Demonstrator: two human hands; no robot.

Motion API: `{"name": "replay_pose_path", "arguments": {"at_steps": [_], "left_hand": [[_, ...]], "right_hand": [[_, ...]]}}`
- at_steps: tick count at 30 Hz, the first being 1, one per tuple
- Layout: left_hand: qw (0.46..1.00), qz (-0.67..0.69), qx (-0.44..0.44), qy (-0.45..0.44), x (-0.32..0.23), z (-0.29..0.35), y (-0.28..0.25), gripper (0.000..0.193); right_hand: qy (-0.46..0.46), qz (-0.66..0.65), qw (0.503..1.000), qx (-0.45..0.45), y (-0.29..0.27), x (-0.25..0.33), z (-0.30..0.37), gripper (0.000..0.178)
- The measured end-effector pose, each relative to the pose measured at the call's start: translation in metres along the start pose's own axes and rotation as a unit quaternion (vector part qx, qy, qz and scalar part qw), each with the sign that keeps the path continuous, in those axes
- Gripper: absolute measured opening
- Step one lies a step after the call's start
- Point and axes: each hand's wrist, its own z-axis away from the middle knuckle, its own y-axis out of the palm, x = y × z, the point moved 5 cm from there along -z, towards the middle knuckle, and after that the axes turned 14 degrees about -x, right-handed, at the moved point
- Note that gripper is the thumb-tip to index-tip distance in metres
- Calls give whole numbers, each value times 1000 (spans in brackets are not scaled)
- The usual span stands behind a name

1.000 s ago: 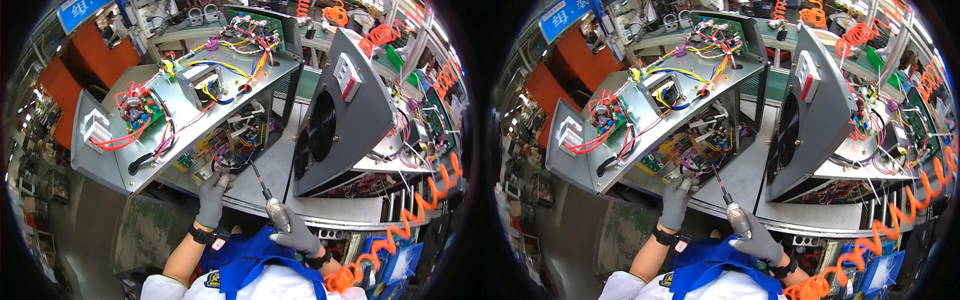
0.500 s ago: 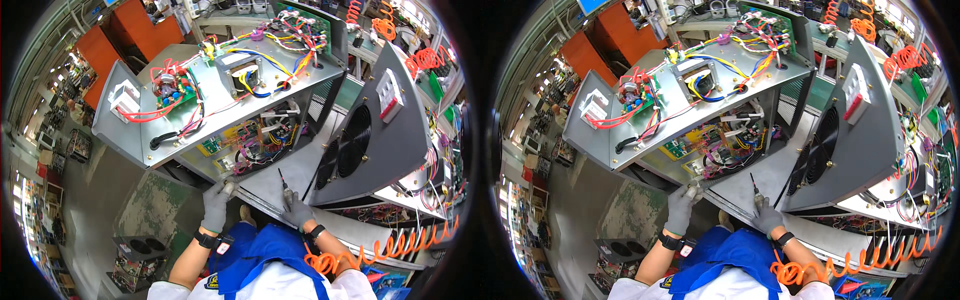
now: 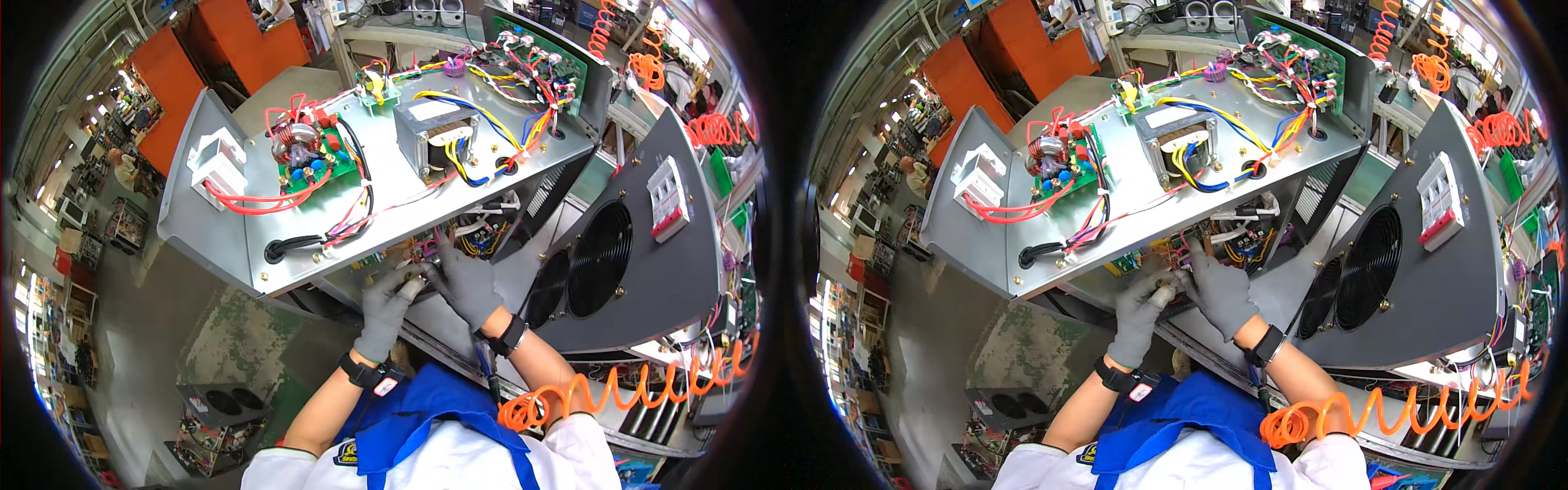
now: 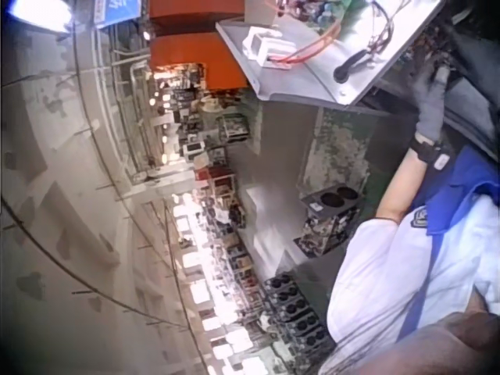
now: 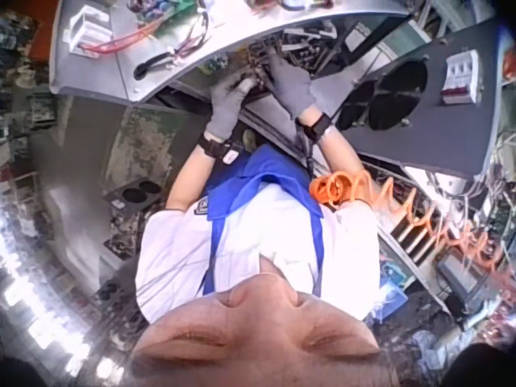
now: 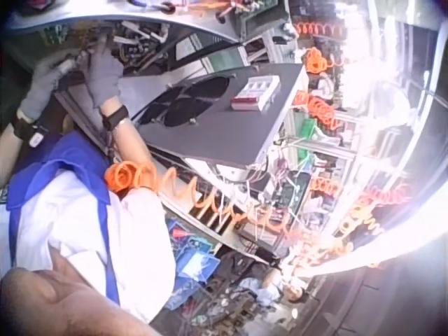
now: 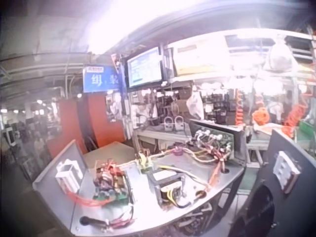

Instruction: The recorder is shown assembling internal components of a large electronic chassis on a conveyor line, connecting wires and securing parts with an air screwdriver.

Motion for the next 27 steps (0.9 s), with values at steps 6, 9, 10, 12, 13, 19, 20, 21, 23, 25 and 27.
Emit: {"name": "replay_pose_path", "arguments": {"at_steps": [6,9,10,12,13,19,20,21,23,25,27], "left_hand": [[991,-79,-17,111,8,-12,3,19],[999,32,-6,-26,15,-4,7,25],[979,103,-34,-170,24,-1,11,26],[994,105,-6,-9,-3,-10,19,29],[992,113,50,-22,-9,2,21,35],[976,-169,27,132,-17,-6,12,31],[981,-138,26,136,-11,-7,11,31],[986,-102,24,127,-3,-8,10,30],[993,-52,23,105,14,-13,9,30],[996,-20,25,87,29,-19,8,30],[997,-2,30,77,39,-26,5,30]], "right_hand": [[-96,12,995,17,30,-12,-2,51],[-75,12,994,80,40,-16,3,14],[-121,-44,991,-22,31,-10,-2,14],[-83,-122,988,49,33,-13,-4,20],[-65,-165,982,58,32,-13,-9,23],[-113,-102,985,-81,19,-3,-19,22],[-112,-114,984,-75,20,-3,-20,22],[-111,-127,984,-66,22,-4,-18,23],[-116,-135,980,-88,20,-5,-16,23],[-126,-133,978,-96,18,-6,-14,23],[-111,-132,981,-84,18,-8,-13,23]]}}
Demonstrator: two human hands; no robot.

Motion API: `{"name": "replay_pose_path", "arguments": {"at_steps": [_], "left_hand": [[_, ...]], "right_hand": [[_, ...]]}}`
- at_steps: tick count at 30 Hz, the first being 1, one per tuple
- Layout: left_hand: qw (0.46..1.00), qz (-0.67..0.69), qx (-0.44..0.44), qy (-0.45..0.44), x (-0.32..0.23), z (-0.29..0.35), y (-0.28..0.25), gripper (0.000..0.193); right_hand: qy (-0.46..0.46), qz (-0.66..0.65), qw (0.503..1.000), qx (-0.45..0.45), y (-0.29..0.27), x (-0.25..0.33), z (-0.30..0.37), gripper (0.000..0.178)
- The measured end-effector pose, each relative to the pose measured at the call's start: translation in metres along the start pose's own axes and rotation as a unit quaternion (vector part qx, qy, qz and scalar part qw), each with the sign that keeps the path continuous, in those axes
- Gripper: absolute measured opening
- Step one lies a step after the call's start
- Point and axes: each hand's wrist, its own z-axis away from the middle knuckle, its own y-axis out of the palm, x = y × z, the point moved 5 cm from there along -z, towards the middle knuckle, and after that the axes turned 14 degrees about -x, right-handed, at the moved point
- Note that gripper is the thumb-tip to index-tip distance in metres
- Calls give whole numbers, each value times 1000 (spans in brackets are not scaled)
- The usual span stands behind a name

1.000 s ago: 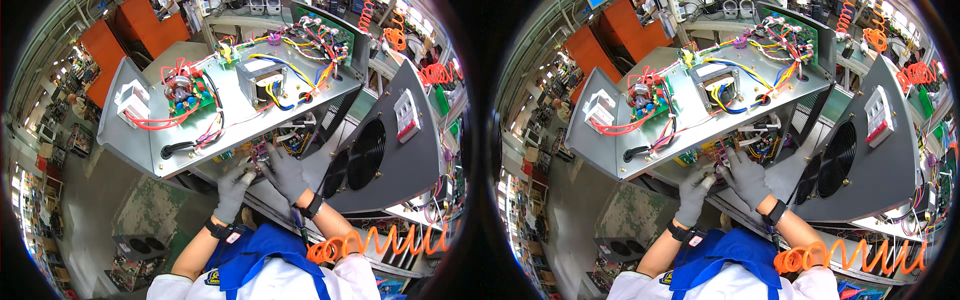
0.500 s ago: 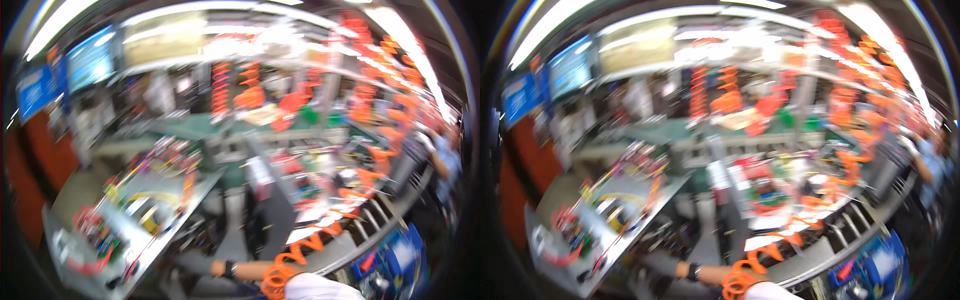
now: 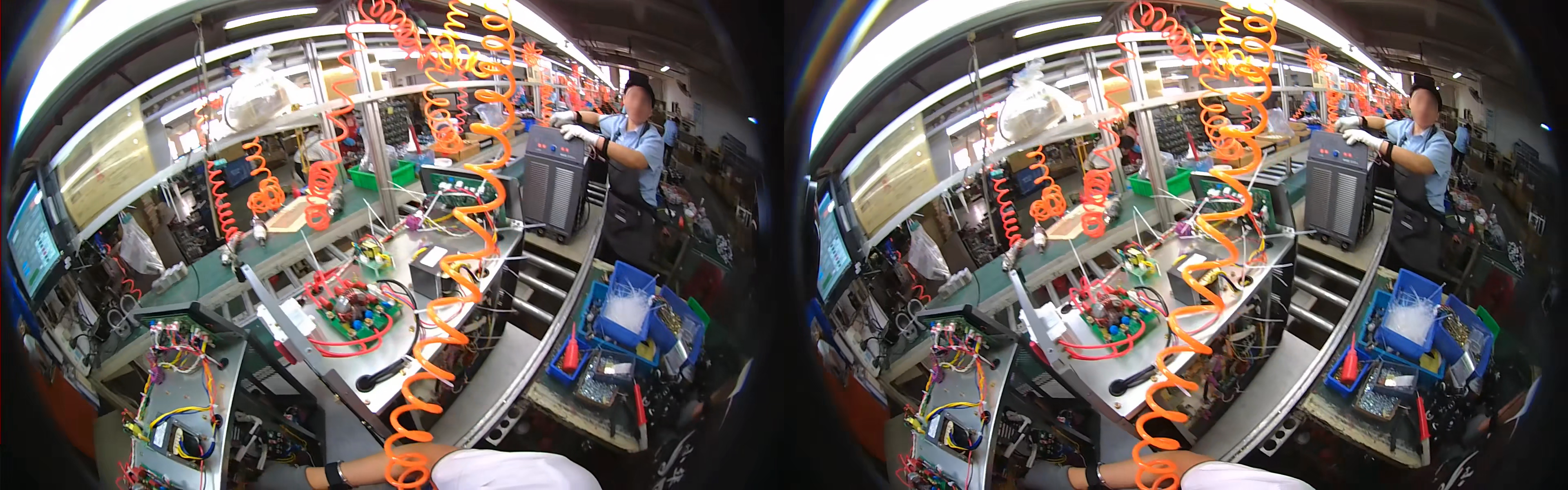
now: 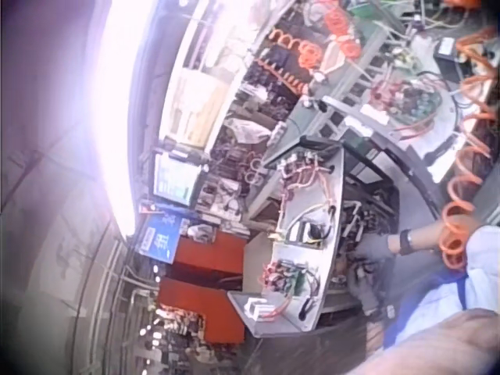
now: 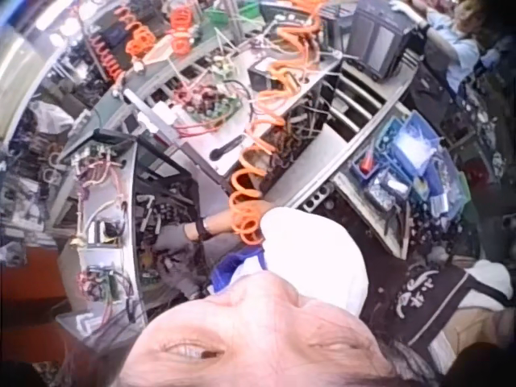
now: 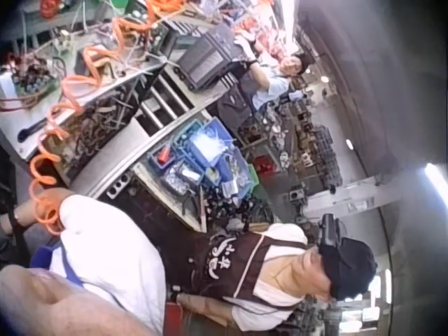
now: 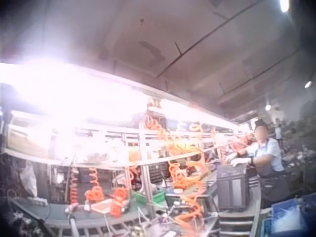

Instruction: The recorder is shown assembling internal components of a large electronic chassis on a conveyor line, connecting wires and securing parts with an air screwdriver.

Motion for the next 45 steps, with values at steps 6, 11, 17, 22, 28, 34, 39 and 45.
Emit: {"name": "replay_pose_path", "arguments": {"at_steps": [6,11,17,22,28,34,39,45], "left_hand": [[999,-36,1,-16,3,0,-3,28],[997,49,-18,-49,-25,13,9,23],[900,-237,3,366,-80,23,8,29],[974,-120,183,59,-66,2,14,20],[966,-96,236,33,-105,-1,12,24],[984,-54,157,64,-99,15,-3,22],[973,135,47,-181,-52,16,7,31],[986,34,-92,-135,-56,6,-2,27]], "right_hand": [[-3,16,1000,24,2,-1,0,26],[38,20,998,40,6,-2,2,31],[107,-66,992,32,11,-7,12,35],[94,-66,993,-8,1,-8,17,31],[96,-52,992,61,-6,1,8,39],[89,14,991,95,-1,2,8,46],[62,39,994,76,0,1,9,44],[66,71,988,122,8,-1,8,46]]}}
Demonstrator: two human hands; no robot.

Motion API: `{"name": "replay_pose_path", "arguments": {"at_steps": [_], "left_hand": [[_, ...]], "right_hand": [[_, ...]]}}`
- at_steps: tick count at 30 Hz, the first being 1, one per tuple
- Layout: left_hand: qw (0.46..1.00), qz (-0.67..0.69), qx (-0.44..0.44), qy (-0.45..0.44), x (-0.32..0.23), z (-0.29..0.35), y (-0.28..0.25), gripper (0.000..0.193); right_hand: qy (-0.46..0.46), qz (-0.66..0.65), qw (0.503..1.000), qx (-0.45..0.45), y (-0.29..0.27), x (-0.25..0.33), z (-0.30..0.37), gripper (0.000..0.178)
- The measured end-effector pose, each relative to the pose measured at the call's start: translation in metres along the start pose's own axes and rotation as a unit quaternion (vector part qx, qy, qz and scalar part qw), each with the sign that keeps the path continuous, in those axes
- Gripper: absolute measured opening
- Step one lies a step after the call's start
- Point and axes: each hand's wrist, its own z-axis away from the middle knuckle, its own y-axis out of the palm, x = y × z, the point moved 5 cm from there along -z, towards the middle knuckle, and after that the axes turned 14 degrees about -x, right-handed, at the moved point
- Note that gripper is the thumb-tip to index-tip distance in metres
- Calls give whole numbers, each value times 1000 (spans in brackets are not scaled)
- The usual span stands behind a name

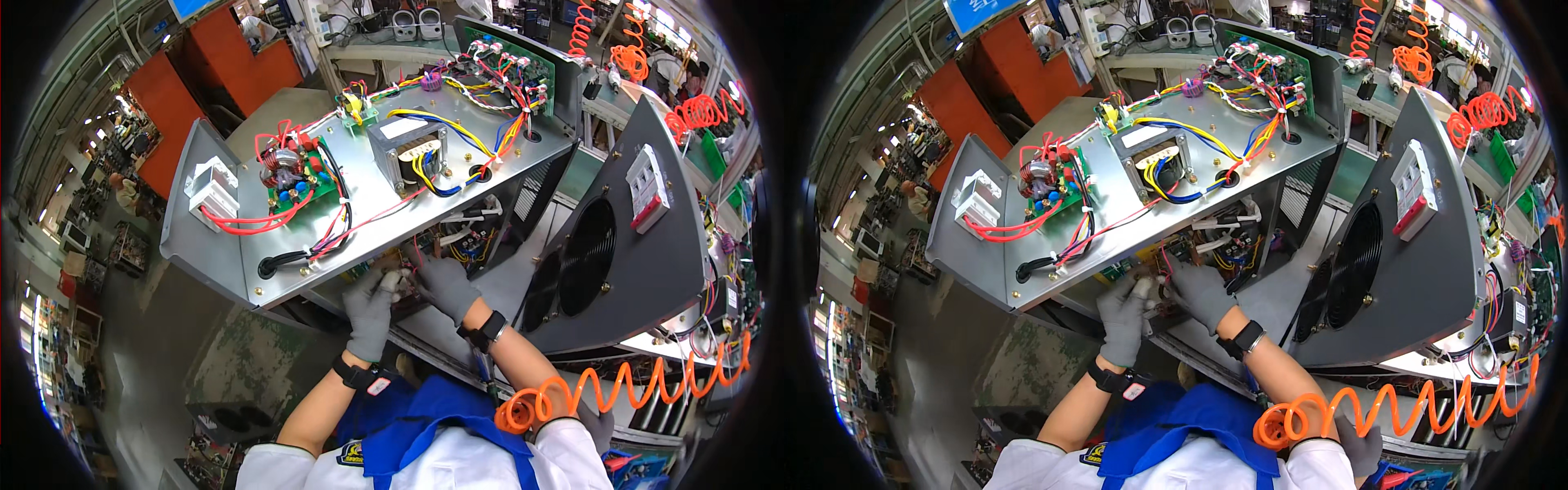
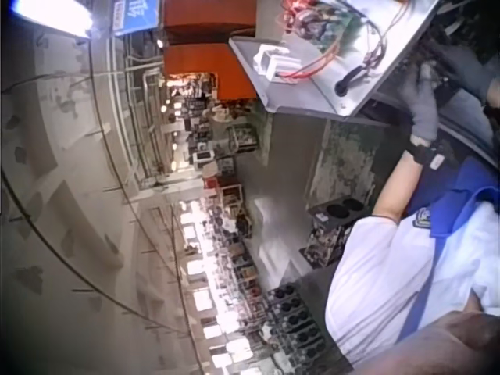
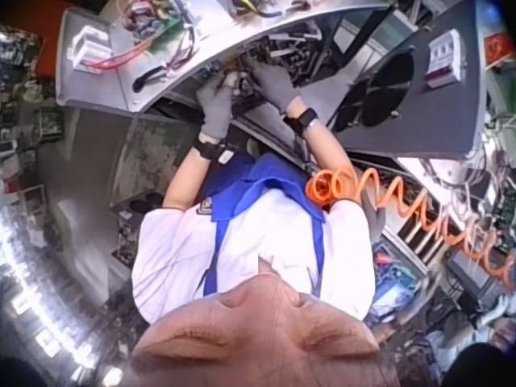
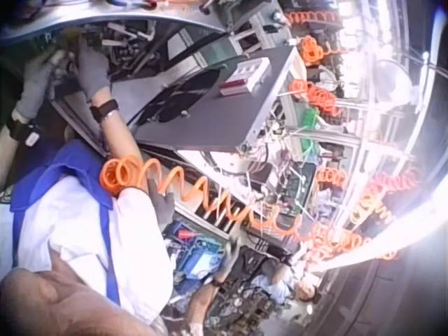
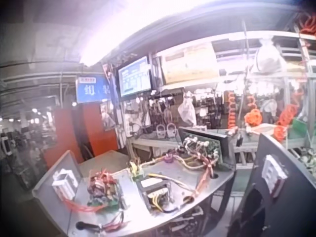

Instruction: The recorder is shown assembling internal components of a large electronic chassis on a conveyor line, connecting wires and securing parts with an air screwdriver.

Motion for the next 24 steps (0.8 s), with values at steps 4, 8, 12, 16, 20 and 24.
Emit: {"name": "replay_pose_path", "arguments": {"at_steps": [4,8,12,16,20,24], "left_hand": [[994,-89,-58,-15,-7,-10,7,22],[991,-99,-77,-45,-10,-17,16,20],[990,-109,-63,-60,-6,-22,25,23],[984,-155,-60,-55,-4,-25,33,25],[983,-162,-62,-66,-7,-28,36,24],[970,-203,-66,-120,-5,-30,34,24]], "right_hand": [[12,-81,997,1,3,-6,0,47],[38,-174,984,-8,6,-11,0,45],[55,-222,973,-29,6,-14,-1,46],[51,-188,981,11,8,-16,-2,44],[39,-184,982,-7,5,-14,-3,42],[46,-162,986,-21,6,-13,-4,40]]}}
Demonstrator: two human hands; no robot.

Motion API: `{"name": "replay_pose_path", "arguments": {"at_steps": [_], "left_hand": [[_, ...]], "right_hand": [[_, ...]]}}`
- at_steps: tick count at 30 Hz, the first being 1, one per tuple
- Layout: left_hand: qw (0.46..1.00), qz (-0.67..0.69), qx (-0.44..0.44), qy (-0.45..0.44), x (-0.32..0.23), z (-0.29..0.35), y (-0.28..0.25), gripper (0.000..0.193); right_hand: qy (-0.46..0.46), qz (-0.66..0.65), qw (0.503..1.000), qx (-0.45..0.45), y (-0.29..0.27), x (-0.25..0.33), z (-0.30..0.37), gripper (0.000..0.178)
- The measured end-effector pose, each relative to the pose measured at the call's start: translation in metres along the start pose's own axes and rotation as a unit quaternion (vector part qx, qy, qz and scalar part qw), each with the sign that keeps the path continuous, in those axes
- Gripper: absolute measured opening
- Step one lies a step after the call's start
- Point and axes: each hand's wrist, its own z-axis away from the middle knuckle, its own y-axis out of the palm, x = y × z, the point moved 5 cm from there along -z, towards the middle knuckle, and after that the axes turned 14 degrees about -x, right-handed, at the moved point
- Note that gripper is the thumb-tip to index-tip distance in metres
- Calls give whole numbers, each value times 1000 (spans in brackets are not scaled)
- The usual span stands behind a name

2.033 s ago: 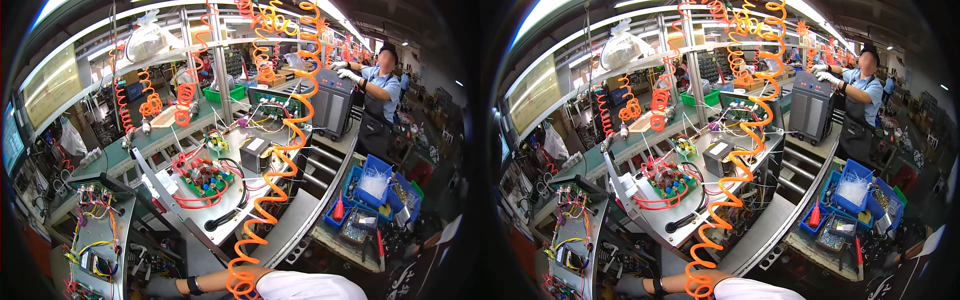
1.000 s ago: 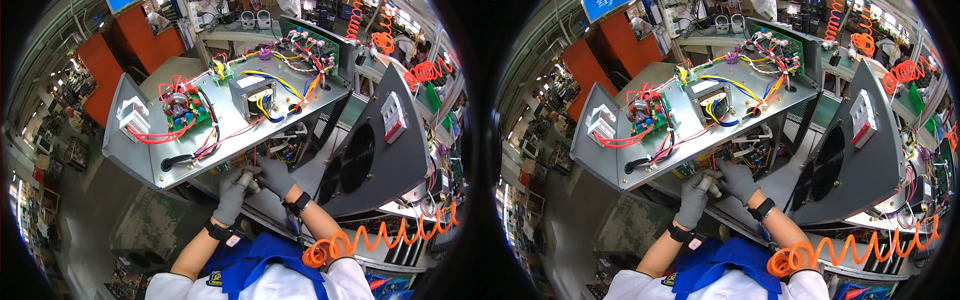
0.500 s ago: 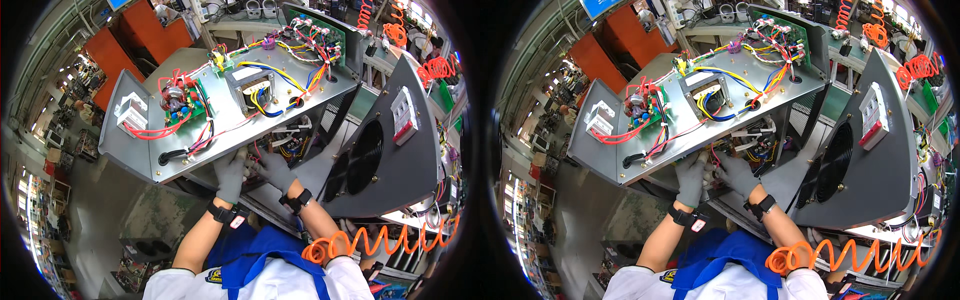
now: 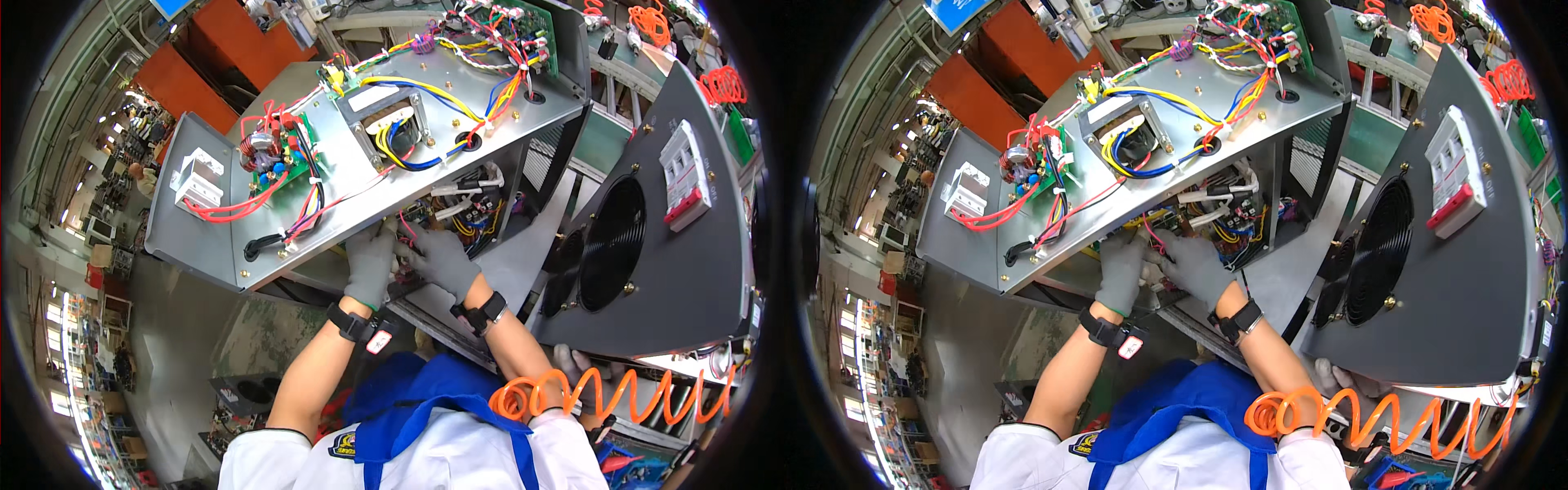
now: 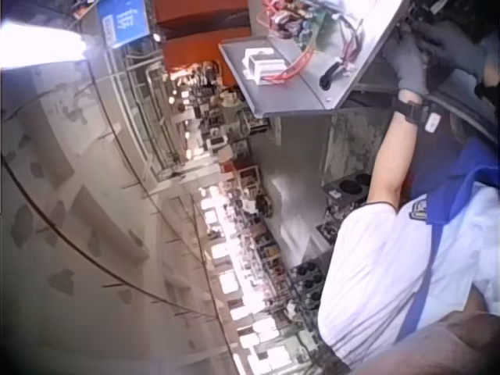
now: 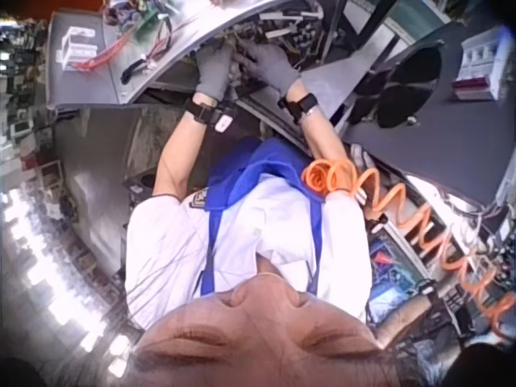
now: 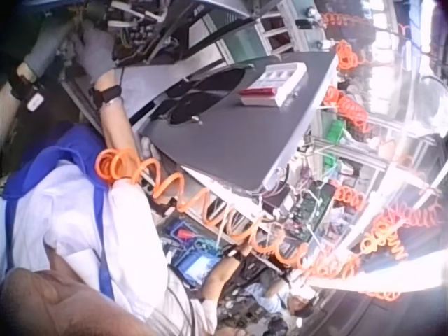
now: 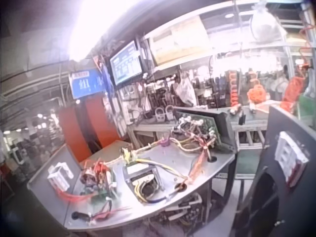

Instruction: The recorder is shown assembling internal components of a large electronic chassis on a conveyor line, connecting wires and securing parts with an air screwdriver.

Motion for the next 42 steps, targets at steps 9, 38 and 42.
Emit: {"name": "replay_pose_path", "arguments": {"at_steps": [9,38,42], "left_hand": [[999,-17,-2,34,-4,-1,10,21],[951,-248,31,183,-6,-17,5,30],[878,-374,-14,298,-9,-18,9,31]], "right_hand": [[-35,-21,999,-36,-5,3,1,34],[-144,121,981,-49,-6,10,11,34],[-146,107,981,-71,-7,11,10,30]]}}
